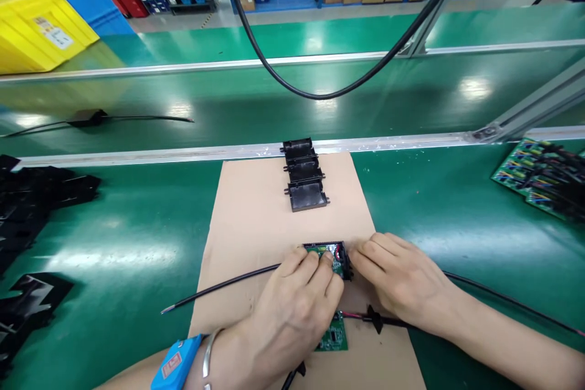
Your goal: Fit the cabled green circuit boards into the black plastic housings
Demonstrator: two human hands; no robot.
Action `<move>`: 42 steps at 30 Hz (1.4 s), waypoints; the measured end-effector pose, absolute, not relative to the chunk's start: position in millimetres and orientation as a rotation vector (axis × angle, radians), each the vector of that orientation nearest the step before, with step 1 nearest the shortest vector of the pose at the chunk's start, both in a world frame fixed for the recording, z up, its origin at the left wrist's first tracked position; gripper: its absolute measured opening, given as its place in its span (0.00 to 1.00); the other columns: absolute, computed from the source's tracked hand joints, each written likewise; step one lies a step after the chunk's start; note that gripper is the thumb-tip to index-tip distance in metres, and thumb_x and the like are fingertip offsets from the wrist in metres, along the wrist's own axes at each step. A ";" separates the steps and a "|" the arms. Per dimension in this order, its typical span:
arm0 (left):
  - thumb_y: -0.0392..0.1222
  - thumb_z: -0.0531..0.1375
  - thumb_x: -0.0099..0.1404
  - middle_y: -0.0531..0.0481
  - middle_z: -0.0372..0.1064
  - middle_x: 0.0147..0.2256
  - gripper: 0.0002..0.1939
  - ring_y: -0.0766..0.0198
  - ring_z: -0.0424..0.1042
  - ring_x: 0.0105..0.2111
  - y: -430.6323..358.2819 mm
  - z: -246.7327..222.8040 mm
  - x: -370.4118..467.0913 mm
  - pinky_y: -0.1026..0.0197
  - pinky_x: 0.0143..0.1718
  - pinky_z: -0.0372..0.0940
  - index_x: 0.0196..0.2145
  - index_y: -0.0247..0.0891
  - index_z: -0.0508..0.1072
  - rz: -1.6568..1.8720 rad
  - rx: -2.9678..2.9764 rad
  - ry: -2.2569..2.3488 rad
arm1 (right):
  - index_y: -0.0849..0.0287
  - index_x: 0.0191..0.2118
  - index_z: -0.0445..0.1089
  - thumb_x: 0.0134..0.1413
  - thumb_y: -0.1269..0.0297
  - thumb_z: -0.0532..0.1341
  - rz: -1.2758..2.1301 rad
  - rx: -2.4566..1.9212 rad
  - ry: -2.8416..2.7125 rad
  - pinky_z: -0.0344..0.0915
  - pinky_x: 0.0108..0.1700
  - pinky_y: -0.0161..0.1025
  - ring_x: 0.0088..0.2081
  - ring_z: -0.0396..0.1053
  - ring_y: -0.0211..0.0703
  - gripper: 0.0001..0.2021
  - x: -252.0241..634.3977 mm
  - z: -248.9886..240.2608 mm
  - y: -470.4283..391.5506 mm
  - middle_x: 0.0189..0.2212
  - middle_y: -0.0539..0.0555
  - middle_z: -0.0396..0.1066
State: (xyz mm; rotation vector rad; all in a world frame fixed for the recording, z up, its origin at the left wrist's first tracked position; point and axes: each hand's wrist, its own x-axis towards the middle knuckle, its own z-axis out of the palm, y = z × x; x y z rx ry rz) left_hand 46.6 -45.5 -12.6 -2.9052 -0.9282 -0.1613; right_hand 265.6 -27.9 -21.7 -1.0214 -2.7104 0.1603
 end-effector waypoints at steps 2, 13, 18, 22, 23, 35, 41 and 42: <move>0.31 0.48 0.68 0.40 0.69 0.48 0.13 0.52 0.68 0.45 -44.0 -11.0 45.7 0.48 0.52 0.61 0.45 0.31 0.69 -0.132 -2.939 -0.906 | 0.67 0.41 0.71 0.57 0.79 0.47 0.115 -1.020 -2.726 0.55 0.34 0.45 0.33 0.59 0.48 0.16 265.7 -21.2 -27.5 0.34 0.60 0.68; 0.26 0.46 0.63 0.38 0.69 0.40 0.24 0.53 0.66 0.38 -36.4 -8.3 53.4 0.50 0.44 0.66 0.56 0.18 0.63 -0.209 -3.016 -0.928 | 0.67 0.34 0.72 0.61 0.76 0.49 0.076 -0.894 -2.704 0.56 0.33 0.45 0.31 0.58 0.47 0.14 263.4 -23.8 -26.9 0.28 0.58 0.66; 0.26 0.48 0.61 0.39 0.70 0.40 0.24 0.54 0.66 0.37 -36.0 -13.3 49.6 0.52 0.41 0.67 0.55 0.22 0.65 -0.247 -3.068 -1.003 | 0.67 0.43 0.70 0.63 0.76 0.50 0.168 -0.911 -2.634 0.59 0.34 0.44 0.34 0.60 0.47 0.13 273.0 -33.3 -24.3 0.33 0.58 0.69; 0.25 0.49 0.62 0.41 0.69 0.48 0.23 0.54 0.66 0.44 -35.7 -24.3 37.2 0.52 0.47 0.66 0.55 0.28 0.66 -0.422 -3.108 -0.957 | 0.65 0.49 0.67 0.61 0.75 0.54 0.359 -0.965 -2.460 0.63 0.41 0.44 0.38 0.61 0.45 0.12 280.0 -39.4 -20.7 0.38 0.58 0.69; 0.25 0.49 0.63 0.41 0.68 0.50 0.23 0.54 0.66 0.45 -35.3 -25.1 35.1 0.52 0.48 0.66 0.54 0.29 0.66 -0.439 -3.114 -0.933 | 0.65 0.47 0.68 0.60 0.76 0.54 0.376 -0.951 -2.444 0.63 0.41 0.44 0.38 0.61 0.45 0.11 279.7 -40.0 -20.0 0.37 0.58 0.68; 0.27 0.45 0.67 0.39 0.68 0.44 0.24 0.54 0.66 0.42 -34.2 -15.9 37.2 0.51 0.45 0.66 0.60 0.26 0.58 -0.236 -3.138 -0.971 | 0.65 0.42 0.70 0.60 0.79 0.50 0.232 -0.872 -2.571 0.59 0.36 0.43 0.35 0.61 0.45 0.13 274.6 -40.4 -17.7 0.33 0.58 0.69; 0.27 0.47 0.64 0.42 0.67 0.40 0.21 0.55 0.63 0.36 -33.2 -6.2 45.4 0.52 0.38 0.66 0.54 0.27 0.65 -0.094 -3.120 -0.948 | 0.63 0.40 0.70 0.60 0.77 0.52 0.268 -0.902 -2.485 0.57 0.37 0.43 0.36 0.63 0.44 0.10 271.9 -39.8 -17.8 0.33 0.57 0.71; 0.27 0.48 0.63 0.42 0.67 0.40 0.21 0.55 0.62 0.35 -33.0 -5.8 45.9 0.52 0.37 0.66 0.54 0.28 0.65 -0.090 -3.134 -0.951 | 0.63 0.39 0.70 0.60 0.77 0.52 0.263 -0.897 -2.493 0.57 0.37 0.43 0.36 0.63 0.44 0.10 271.6 -38.9 -17.7 0.33 0.56 0.71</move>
